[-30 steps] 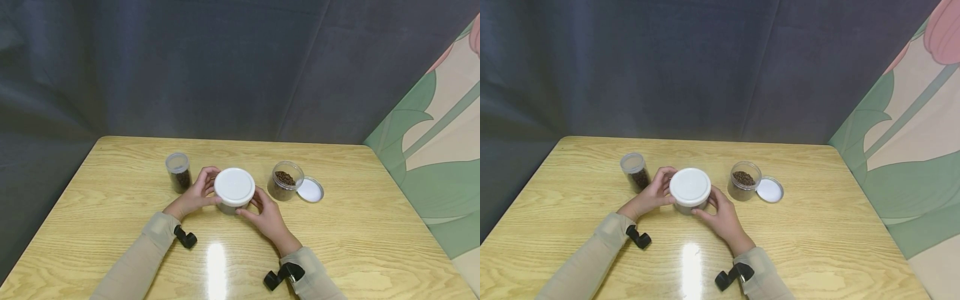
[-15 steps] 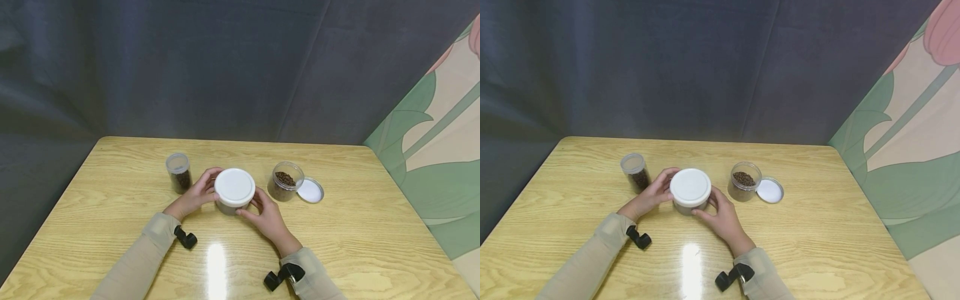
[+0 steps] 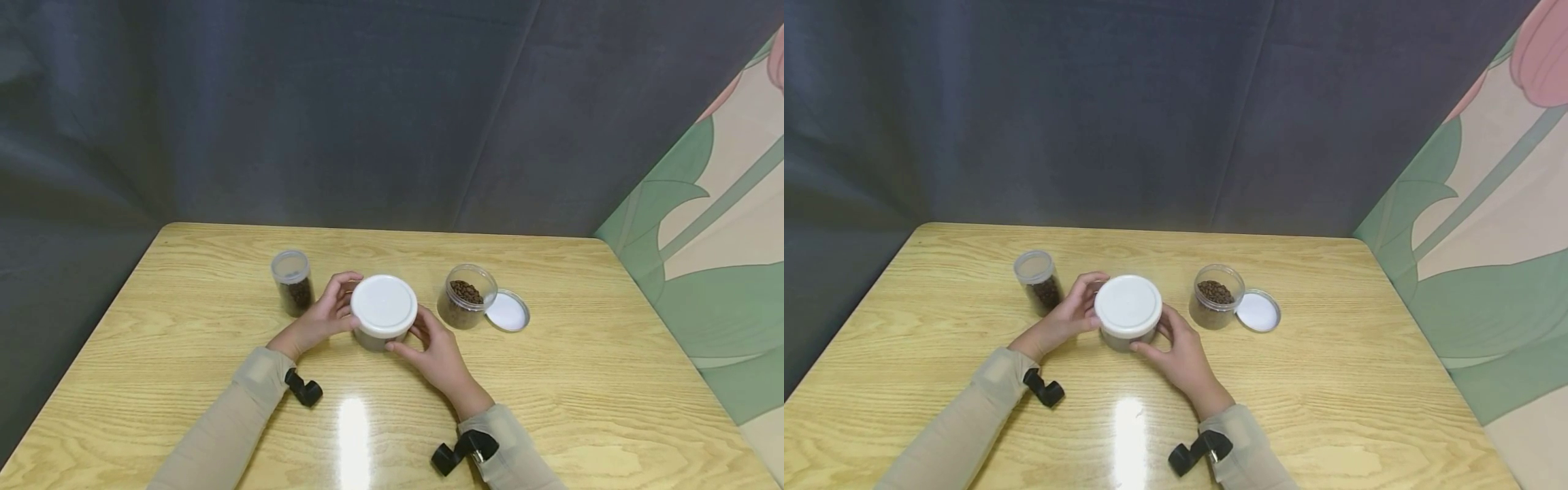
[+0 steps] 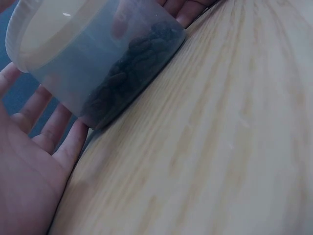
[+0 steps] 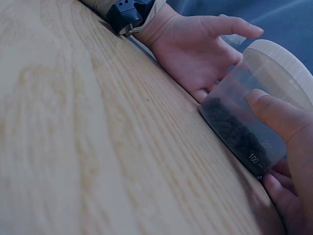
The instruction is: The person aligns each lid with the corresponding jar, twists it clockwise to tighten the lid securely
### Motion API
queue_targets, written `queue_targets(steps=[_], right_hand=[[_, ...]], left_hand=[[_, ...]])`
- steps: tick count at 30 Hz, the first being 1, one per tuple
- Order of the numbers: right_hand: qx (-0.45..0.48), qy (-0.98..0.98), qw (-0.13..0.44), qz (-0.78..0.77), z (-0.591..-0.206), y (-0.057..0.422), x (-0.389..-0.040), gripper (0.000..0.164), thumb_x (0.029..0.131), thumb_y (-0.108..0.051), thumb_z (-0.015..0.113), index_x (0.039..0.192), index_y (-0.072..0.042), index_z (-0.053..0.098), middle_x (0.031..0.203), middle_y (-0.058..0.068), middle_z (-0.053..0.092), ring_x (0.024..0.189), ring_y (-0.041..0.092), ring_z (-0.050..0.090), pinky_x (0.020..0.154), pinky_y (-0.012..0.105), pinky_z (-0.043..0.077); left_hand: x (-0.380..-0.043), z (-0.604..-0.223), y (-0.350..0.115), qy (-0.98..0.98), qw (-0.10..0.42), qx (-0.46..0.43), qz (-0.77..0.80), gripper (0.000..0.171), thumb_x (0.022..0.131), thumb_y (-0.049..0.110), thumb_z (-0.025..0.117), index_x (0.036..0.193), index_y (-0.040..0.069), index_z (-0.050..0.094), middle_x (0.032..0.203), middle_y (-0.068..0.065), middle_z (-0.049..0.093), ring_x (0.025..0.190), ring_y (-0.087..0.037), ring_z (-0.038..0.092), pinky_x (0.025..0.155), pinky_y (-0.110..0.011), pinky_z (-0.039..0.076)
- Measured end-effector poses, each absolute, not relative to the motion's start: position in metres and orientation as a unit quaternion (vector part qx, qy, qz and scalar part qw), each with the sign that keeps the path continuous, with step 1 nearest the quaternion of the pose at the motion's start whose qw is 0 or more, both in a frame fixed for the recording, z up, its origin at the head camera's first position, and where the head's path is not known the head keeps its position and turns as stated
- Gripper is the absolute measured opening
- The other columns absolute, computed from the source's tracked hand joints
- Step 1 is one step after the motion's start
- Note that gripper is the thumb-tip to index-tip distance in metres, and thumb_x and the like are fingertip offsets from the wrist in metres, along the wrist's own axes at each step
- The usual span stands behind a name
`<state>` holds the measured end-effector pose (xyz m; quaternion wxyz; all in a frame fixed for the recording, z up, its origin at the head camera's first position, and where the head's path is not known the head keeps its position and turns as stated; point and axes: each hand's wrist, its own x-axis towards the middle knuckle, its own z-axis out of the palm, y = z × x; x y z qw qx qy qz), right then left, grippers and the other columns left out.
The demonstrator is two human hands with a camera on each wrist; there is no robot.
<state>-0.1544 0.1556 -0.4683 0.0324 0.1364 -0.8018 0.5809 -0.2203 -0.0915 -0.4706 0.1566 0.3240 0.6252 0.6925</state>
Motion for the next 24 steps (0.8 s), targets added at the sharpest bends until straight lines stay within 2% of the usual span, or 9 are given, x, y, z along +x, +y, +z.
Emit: queue_targets(steps=[5, 12, 16, 20, 24], right_hand=[[0.139, -0.8, 0.034, 0.582, -0.4685, 0.156, -0.1542, 0.074, 0.08, -0.004, 0.086, 0.143, 0.003, 0.048, 0.144, 0.019, 0.053, 0.132, 0.033, 0.054, 0.107, 0.025, 0.044], [0.136, -0.8, 0.027, 0.584, -0.4647, 0.1546, -0.153, 0.076, 0.08, -0.001, 0.085, 0.145, 0.005, 0.045, 0.146, 0.022, 0.05, 0.133, 0.035, 0.052, 0.109, 0.029, 0.043], [0.131, -0.801, 0.022, 0.584, -0.4638, 0.1542, -0.1528, 0.075, 0.081, 0.0, 0.084, 0.145, 0.006, 0.045, 0.147, 0.022, 0.05, 0.134, 0.034, 0.052, 0.11, 0.029, 0.042], [0.141, -0.797, 0.03, 0.587, -0.4687, 0.1561, -0.1542, 0.073, 0.08, -0.005, 0.086, 0.143, 0.001, 0.049, 0.144, 0.018, 0.053, 0.132, 0.031, 0.054, 0.108, 0.026, 0.044], [0.146, -0.797, 0.033, 0.585, -0.4693, 0.1563, -0.1544, 0.073, 0.08, -0.006, 0.086, 0.143, 0.001, 0.049, 0.143, 0.017, 0.054, 0.131, 0.031, 0.055, 0.107, 0.025, 0.044]], left_hand=[[-0.2206, -0.4718, -0.0914, 0.633, 0.154, 0.315, 0.69, 0.092, 0.088, 0.045, 0.079, 0.148, 0.003, 0.022, 0.149, -0.02, 0.034, 0.135, -0.025, 0.042, 0.113, -0.03, 0.038], [-0.2214, -0.4711, -0.0919, 0.644, 0.153, 0.324, 0.676, 0.081, 0.097, 0.041, 0.069, 0.155, 0.006, 0.025, 0.155, -0.021, 0.033, 0.141, -0.036, 0.038, 0.112, -0.029, 0.039], [-0.2208, -0.4695, -0.0924, 0.654, 0.158, 0.323, 0.666, 0.069, 0.103, 0.03, 0.059, 0.159, 0.009, 0.025, 0.159, -0.018, 0.032, 0.143, -0.037, 0.037, 0.114, -0.041, 0.038], [-0.2199, -0.4685, -0.0929, 0.657, 0.161, 0.32, 0.663, 0.065, 0.103, 0.021, 0.052, 0.161, 0.01, 0.023, 0.16, -0.017, 0.031, 0.144, -0.037, 0.036, 0.115, -0.052, 0.033], [-0.2197, -0.4693, -0.0931, 0.657, 0.15, 0.322, 0.665, 0.066, 0.104, 0.028, 0.052, 0.16, 0.011, 0.021, 0.154, -0.021, 0.035, 0.14, -0.036, 0.038, 0.113, -0.045, 0.037]])
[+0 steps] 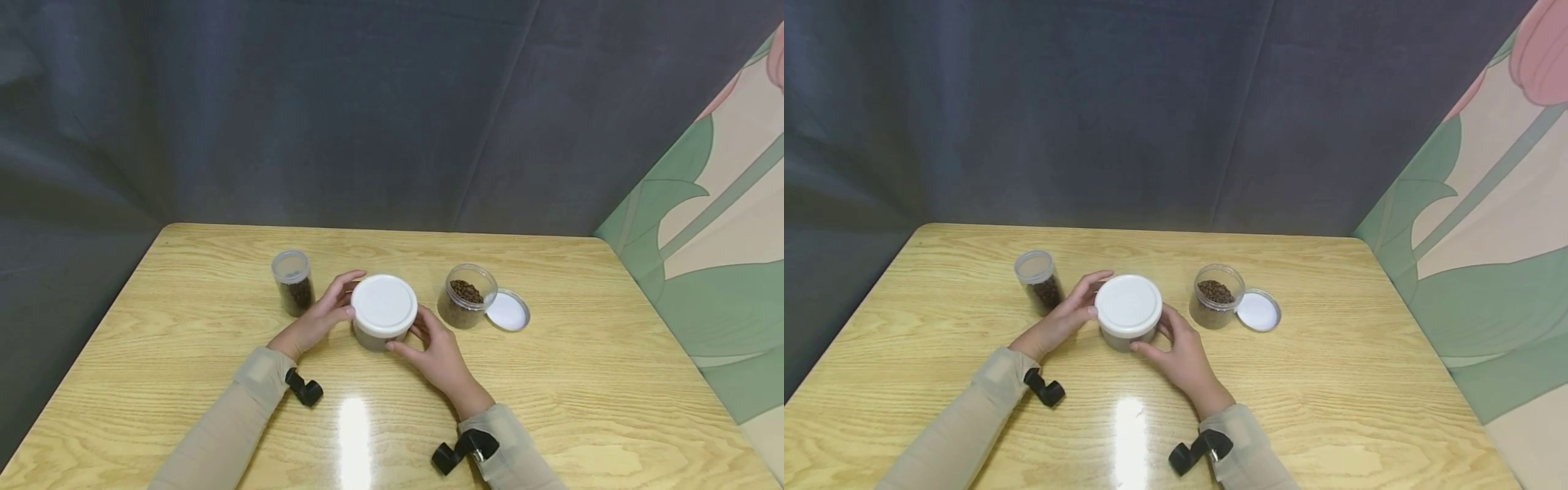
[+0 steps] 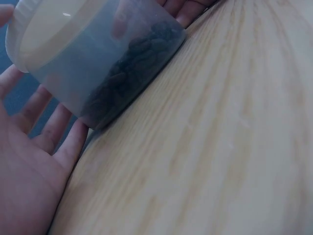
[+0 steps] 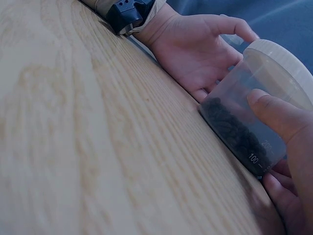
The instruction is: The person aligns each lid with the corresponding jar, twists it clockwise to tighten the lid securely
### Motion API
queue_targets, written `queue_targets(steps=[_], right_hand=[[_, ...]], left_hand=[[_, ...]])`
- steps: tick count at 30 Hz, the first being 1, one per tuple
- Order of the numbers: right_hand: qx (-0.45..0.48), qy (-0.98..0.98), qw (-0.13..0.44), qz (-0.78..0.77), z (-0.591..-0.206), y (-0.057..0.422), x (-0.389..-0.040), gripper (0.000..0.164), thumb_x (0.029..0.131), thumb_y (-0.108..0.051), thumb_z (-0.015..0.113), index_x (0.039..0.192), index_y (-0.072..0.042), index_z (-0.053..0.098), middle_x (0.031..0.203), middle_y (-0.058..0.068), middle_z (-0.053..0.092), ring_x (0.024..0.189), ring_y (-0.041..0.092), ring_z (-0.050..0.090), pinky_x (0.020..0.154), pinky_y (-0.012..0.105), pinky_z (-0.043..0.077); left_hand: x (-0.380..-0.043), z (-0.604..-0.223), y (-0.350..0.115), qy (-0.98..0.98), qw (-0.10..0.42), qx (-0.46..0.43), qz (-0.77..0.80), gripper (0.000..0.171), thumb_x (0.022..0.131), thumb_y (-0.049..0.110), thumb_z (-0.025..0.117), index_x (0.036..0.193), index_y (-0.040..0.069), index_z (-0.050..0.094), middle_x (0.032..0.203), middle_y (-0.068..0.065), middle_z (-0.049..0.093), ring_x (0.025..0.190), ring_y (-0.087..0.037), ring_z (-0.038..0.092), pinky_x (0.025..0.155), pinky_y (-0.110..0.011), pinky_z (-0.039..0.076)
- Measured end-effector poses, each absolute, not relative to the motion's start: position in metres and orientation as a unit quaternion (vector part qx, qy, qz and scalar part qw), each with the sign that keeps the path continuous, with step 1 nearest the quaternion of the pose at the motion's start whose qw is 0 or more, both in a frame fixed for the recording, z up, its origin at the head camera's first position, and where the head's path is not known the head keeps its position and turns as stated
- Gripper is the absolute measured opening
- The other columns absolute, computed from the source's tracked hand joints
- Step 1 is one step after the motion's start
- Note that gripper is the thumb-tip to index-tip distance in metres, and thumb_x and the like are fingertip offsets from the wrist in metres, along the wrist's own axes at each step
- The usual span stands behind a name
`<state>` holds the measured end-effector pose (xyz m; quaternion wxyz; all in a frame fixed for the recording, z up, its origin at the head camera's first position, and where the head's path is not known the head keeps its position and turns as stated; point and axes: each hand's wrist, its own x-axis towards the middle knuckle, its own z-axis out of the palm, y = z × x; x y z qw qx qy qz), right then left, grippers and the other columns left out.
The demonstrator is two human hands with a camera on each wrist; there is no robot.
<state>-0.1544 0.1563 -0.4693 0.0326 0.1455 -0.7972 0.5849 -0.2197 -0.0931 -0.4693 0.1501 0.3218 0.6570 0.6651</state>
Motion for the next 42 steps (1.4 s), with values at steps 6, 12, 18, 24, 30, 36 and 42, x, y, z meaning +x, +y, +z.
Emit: queue_targets(steps=[6, 12, 18, 24, 30, 36, 42], right_hand=[[0.151, -0.8, 0.033, 0.58, -0.468, 0.155, -0.157, 0.076, 0.08, -0.006, 0.087, 0.144, 0.001, 0.048, 0.144, 0.018, 0.053, 0.132, 0.032, 0.054, 0.107, 0.025, 0.044], [0.15, -0.799, 0.034, 0.582, -0.468, 0.154, -0.157, 0.077, 0.079, -0.006, 0.087, 0.145, 0.001, 0.047, 0.146, 0.018, 0.052, 0.132, 0.032, 0.054, 0.108, 0.027, 0.043], [0.146, -0.794, 0.034, 0.589, -0.472, 0.154, -0.154, 0.078, 0.08, -0.004, 0.086, 0.146, 0.001, 0.046, 0.147, 0.019, 0.05, 0.133, 0.034, 0.052, 0.11, 0.031, 0.043], [0.139, -0.797, 0.031, 0.587, -0.473, 0.157, -0.152, 0.078, 0.079, -0.005, 0.087, 0.146, 0.002, 0.046, 0.146, 0.02, 0.051, 0.133, 0.035, 0.053, 0.108, 0.028, 0.044], [0.141, -0.804, 0.03, 0.576, -0.472, 0.161, -0.154, 0.077, 0.079, -0.006, 0.087, 0.144, 0.004, 0.047, 0.145, 0.022, 0.052, 0.132, 0.036, 0.054, 0.106, 0.026, 0.045], [0.173, -0.807, 0.028, 0.565, -0.472, 0.165, -0.159, 0.078, 0.078, -0.006, 0.087, 0.144, 0.004, 0.047, 0.143, 0.025, 0.053, 0.13, 0.038, 0.055, 0.104, 0.027, 0.046], [0.183, -0.808, 0.022, 0.559, -0.473, 0.17, -0.162, 0.077, 0.077, -0.007, 0.088, 0.143, 0.001, 0.05, 0.14, 0.023, 0.056, 0.127, 0.038, 0.057, 0.102, 0.027, 0.048]], left_hand=[[-0.219, -0.469, -0.095, 0.633, 0.149, 0.318, 0.69, 0.086, 0.095, 0.046, 0.07, 0.155, 0.006, 0.022, 0.153, -0.022, 0.033, 0.139, -0.031, 0.037, 0.112, -0.026, 0.037], [-0.219, -0.468, -0.096, 0.636, 0.149, 0.319, 0.687, 0.077, 0.098, 0.035, 0.069, 0.153, 0.006, 0.025, 0.155, -0.02, 0.033, 0.14, -0.03, 0.039, 0.114, -0.028, 0.036], [-0.218, -0.468, -0.096, 0.639, 0.158, 0.321, 0.681, 0.073, 0.1, 0.03, 0.067, 0.155, 0.006, 0.025, 0.155, -0.02, 0.033, 0.14, -0.035, 0.038, 0.113, -0.029, 0.039], [-0.216, -0.471, -0.093, 0.651, 0.16, 0.314, 0.673, 0.073, 0.102, 0.033, 0.064, 0.158, 0.008, 0.025, 0.156, -0.019, 0.034, 0.142, -0.036, 0.038, 0.111, -0.035, 0.042], [-0.214, -0.471, -0.091, 0.651, 0.157, 0.308, 0.675, 0.072, 0.103, 0.033, 0.062, 0.16, 0.01, 0.025, 0.16, -0.016, 0.031, 0.144, -0.036, 0.037, 0.113, -0.047, 0.039], [-0.212, -0.47, -0.092, 0.657, 0.15, 0.305, 0.673, 0.072, 0.104, 0.033, 0.06, 0.16, 0.009, 0.024, 0.161, -0.018, 0.03, 0.144, -0.038, 0.037, 0.113, -0.049, 0.038], [-0.209, -0.471, -0.091, 0.659, 0.144, 0.309, 0.67, 0.077, 0.102, 0.04, 0.062, 0.161, 0.008, 0.023, 0.162, -0.018, 0.028, 0.145, -0.038, 0.035, 0.117, -0.052, 0.032]])
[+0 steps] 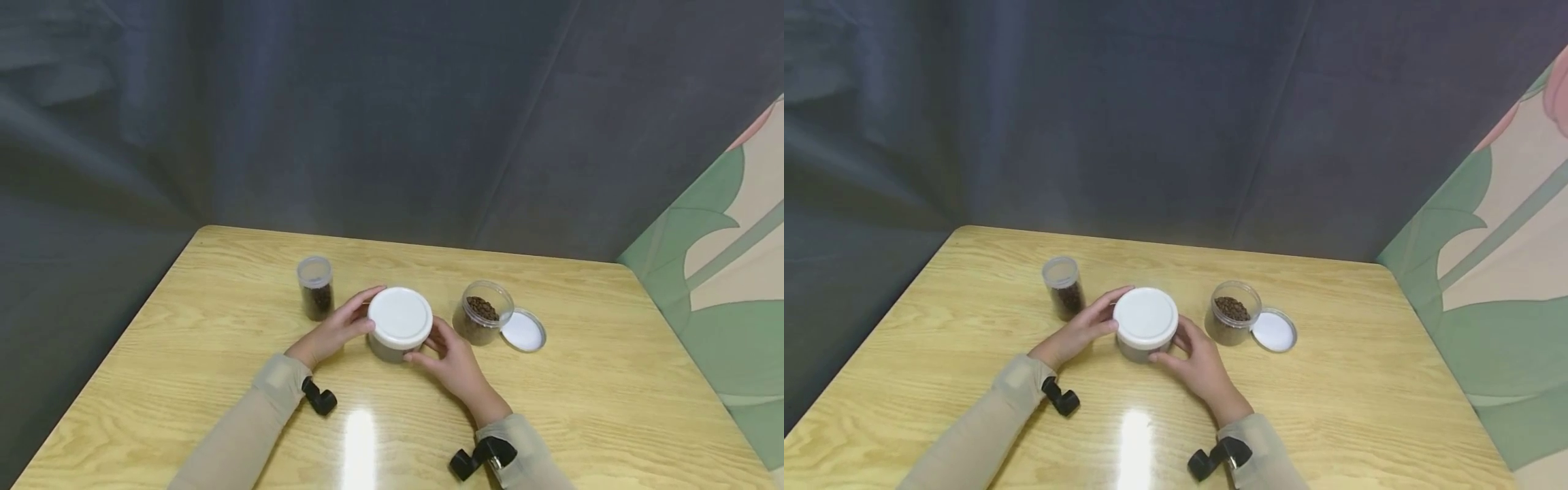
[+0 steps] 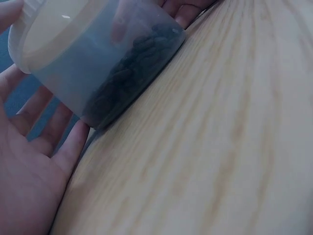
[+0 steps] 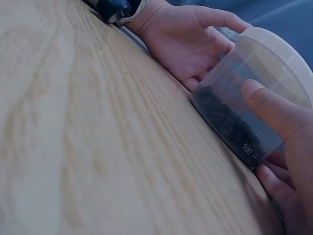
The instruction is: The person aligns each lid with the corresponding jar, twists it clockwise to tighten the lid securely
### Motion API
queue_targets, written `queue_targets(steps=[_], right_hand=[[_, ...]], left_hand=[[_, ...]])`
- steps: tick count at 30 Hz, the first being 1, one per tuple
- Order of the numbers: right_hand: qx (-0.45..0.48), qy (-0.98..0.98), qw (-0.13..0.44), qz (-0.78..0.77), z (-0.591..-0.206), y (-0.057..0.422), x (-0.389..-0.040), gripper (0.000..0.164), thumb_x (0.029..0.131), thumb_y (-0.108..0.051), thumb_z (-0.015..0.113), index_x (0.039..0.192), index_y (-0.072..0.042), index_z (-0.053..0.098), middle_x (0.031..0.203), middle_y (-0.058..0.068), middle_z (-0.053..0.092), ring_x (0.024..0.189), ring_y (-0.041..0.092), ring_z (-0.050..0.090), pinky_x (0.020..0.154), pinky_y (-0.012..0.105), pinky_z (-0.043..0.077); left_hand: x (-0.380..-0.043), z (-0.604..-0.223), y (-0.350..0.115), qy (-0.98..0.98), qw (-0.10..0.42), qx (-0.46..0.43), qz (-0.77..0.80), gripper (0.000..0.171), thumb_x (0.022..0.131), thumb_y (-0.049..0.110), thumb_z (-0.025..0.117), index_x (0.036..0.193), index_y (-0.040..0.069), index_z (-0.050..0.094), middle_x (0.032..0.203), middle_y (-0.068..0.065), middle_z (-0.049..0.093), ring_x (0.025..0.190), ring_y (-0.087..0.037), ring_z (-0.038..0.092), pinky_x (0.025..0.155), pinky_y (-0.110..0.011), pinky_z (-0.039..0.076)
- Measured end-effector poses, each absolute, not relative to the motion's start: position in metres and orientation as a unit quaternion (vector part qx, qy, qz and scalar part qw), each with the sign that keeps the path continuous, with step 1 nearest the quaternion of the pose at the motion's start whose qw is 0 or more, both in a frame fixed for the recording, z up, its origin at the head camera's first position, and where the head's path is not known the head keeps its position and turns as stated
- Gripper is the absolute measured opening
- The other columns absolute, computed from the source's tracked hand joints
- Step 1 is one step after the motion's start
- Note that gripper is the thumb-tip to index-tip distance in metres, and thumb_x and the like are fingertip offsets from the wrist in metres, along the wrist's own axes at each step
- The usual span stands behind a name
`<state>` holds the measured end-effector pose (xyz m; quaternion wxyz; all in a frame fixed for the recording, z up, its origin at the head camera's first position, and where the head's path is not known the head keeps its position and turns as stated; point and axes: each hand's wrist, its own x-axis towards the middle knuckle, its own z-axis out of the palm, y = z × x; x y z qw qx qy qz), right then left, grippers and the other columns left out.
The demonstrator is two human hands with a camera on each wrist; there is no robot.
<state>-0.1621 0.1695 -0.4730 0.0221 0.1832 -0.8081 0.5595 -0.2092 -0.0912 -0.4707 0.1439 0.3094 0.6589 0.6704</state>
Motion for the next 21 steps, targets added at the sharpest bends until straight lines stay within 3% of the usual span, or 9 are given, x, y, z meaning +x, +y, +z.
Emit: queue_targets(steps=[8, 21], right_hand=[[0.173, -0.794, -0.007, 0.583, -0.4739, 0.173, -0.1634, 0.076, 0.078, -0.003, 0.087, 0.143, 0.0, 0.05, 0.138, 0.024, 0.056, 0.129, 0.038, 0.056, 0.103, 0.027, 0.048], [0.18, -0.79, -0.003, 0.586, -0.4733, 0.1722, -0.1642, 0.076, 0.078, -0.003, 0.086, 0.144, 0.0, 0.05, 0.14, 0.023, 0.055, 0.129, 0.038, 0.055, 0.103, 0.027, 0.048]], left_hand=[[-0.2042, -0.474, -0.0869, 0.685, 0.122, 0.3, 0.652, 0.093, 0.088, 0.047, 0.077, 0.156, 0.011, 0.025, 0.155, -0.014, 0.035, 0.142, -0.031, 0.038, 0.118, -0.04, 0.034], [-0.2014, -0.4679, -0.0879, 0.698, 0.121, 0.305, 0.636, 0.095, 0.09, 0.049, 0.072, 0.159, 0.009, 0.021, 0.156, -0.013, 0.034, 0.143, -0.03, 0.038, 0.119, -0.043, 0.032]])
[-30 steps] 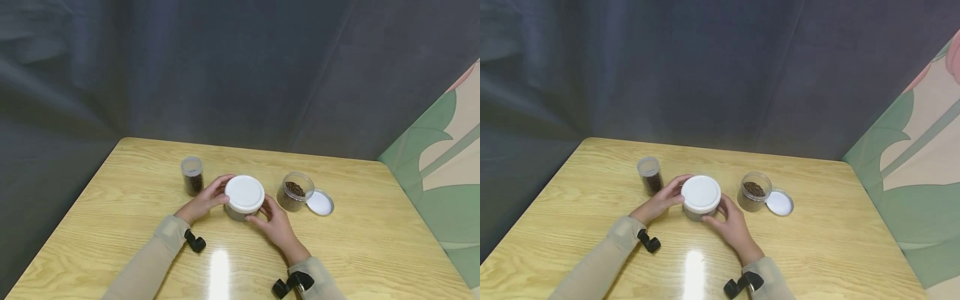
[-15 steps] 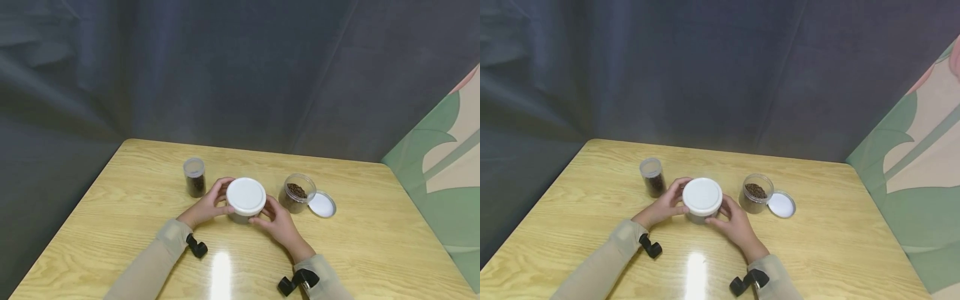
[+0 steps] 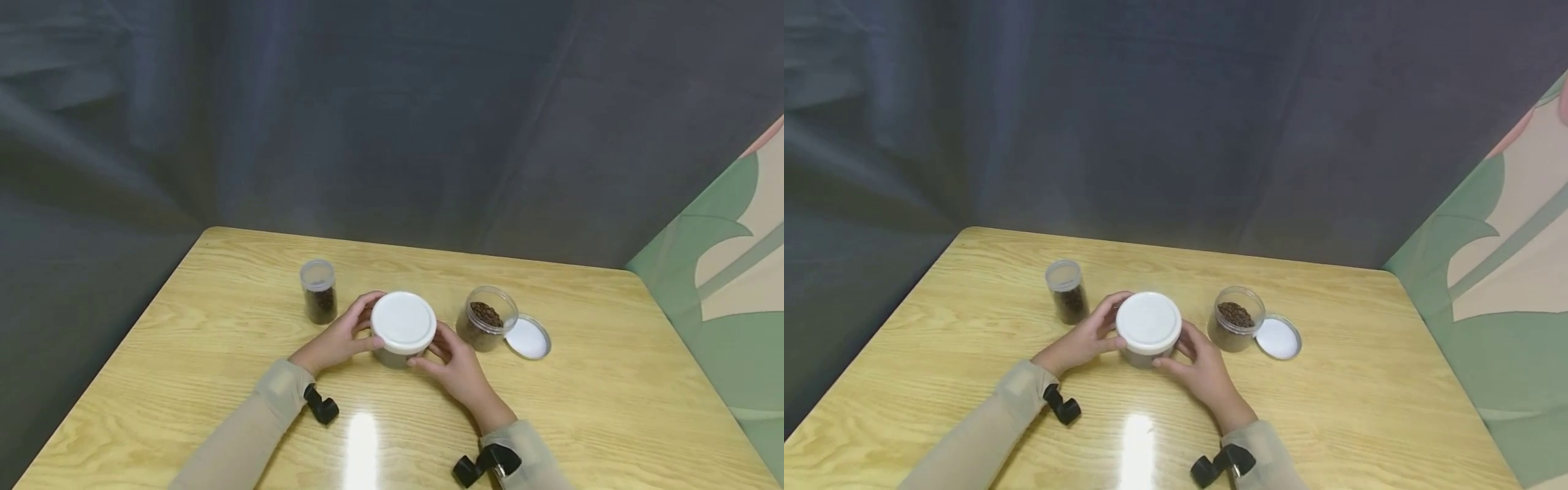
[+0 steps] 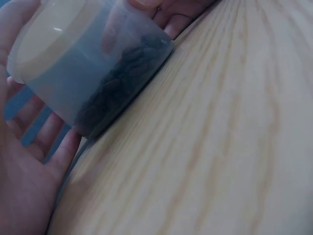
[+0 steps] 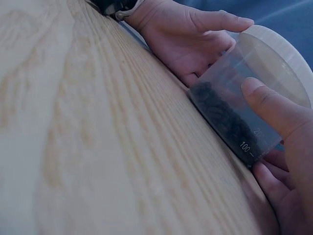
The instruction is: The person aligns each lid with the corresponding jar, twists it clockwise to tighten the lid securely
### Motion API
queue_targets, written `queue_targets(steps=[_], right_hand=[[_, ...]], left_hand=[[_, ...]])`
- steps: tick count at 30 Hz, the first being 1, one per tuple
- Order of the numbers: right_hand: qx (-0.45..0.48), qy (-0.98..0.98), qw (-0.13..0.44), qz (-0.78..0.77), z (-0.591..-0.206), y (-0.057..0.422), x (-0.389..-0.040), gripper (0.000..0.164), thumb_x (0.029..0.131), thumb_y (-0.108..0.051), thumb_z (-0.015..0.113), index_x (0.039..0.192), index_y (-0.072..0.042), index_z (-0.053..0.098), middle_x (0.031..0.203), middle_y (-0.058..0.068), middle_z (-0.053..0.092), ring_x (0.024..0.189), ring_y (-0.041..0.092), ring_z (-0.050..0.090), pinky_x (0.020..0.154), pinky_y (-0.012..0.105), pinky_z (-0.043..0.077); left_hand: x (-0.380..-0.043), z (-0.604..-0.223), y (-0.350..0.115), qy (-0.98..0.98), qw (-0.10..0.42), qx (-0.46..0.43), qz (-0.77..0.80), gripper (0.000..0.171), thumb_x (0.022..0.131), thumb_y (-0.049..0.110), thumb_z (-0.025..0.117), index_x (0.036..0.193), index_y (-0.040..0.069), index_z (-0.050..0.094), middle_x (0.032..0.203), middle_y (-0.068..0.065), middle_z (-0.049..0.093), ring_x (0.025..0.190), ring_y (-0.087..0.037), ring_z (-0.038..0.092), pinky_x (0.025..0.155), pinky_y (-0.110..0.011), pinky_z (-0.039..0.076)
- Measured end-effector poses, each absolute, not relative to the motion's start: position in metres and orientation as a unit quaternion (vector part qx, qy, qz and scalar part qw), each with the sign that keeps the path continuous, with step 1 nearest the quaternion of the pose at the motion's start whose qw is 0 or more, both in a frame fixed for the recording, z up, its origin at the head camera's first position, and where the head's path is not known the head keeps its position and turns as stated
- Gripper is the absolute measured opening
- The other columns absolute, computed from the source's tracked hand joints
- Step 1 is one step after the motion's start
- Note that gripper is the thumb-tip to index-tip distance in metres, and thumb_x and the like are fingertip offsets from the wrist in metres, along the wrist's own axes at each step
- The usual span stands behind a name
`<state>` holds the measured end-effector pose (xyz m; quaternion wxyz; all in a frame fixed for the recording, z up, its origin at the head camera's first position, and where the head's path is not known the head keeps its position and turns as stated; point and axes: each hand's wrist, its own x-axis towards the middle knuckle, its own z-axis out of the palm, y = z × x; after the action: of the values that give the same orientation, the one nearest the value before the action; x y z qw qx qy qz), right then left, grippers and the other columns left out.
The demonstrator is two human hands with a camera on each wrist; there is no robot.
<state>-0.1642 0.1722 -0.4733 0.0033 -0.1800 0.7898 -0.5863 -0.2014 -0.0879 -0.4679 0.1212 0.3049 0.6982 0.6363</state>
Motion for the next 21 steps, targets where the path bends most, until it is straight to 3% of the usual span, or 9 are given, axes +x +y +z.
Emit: queue_targets(steps=[21], right_hand=[[-0.208, 0.795, 0.007, -0.569, -0.4747, 0.1765, -0.1656, 0.078, 0.081, -0.005, 0.083, 0.15, -0.001, 0.046, 0.145, 0.023, 0.052, 0.132, 0.037, 0.053, 0.105, 0.028, 0.046]], left_hand=[[-0.2027, -0.4709, -0.0881, 0.703, 0.114, 0.314, 0.628, 0.096, 0.092, 0.051, 0.07, 0.16, 0.005, 0.019, 0.158, -0.015, 0.034, 0.145, -0.032, 0.036, 0.12, -0.047, 0.03]])
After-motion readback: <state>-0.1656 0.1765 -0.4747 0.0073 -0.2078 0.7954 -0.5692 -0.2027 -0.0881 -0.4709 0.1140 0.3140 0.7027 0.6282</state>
